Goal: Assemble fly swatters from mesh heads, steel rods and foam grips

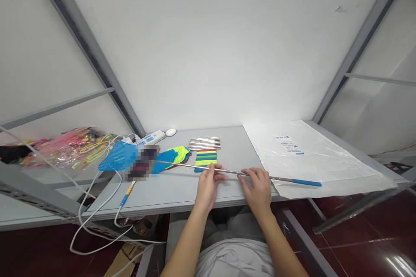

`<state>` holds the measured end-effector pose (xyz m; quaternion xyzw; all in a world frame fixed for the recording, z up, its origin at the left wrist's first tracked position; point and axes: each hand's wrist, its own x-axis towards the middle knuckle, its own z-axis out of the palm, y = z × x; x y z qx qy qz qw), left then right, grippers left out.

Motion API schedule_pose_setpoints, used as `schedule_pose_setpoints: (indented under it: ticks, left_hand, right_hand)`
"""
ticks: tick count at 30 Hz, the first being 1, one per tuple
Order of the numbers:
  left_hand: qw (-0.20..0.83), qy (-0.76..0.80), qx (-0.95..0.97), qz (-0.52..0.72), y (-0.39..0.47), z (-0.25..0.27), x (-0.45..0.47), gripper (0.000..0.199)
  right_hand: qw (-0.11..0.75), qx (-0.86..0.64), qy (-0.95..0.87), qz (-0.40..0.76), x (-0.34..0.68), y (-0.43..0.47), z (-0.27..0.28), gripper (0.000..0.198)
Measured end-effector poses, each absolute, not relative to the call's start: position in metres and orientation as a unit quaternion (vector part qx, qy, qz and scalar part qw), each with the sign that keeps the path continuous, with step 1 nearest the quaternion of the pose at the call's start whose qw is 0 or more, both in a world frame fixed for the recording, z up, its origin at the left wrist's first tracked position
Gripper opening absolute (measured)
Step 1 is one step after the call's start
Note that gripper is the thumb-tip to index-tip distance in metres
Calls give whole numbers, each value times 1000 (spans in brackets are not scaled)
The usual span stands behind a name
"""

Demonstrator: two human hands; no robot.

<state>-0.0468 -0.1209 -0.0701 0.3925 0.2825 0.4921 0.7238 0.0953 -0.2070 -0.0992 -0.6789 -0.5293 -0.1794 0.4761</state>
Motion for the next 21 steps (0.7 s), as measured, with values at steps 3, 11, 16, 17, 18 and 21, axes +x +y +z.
schedule_pose_setpoints:
  ticks: [3,11,16,17,18,21]
  left_hand:
    - [713,277,371,526,-120,-70,-49,48]
    - [588,293,291,696,-96,-67,-106,36]
    - [541,285,277,741,-87,-48,-157,39]
    - [539,281,274,745,-87,-45,-164,39]
    - [536,279,269,750,-87,-43,-169,38]
    - [523,280,247,767,-86,-39,-181,36]
  right_hand:
    - [481,-676,-524,-191,96,-207,-103,14]
    - [513,-647,-520,-220,100,-209,-109,9]
    - [524,-620,-532,-242,103,-212,-113,9]
    - [524,-616,-534,-247,103,-213,-114,11]
    - [524,-612,-537,-249,104,-213,-116,13]
    - [527,-599,-544,-260,107,-214,-118,19]
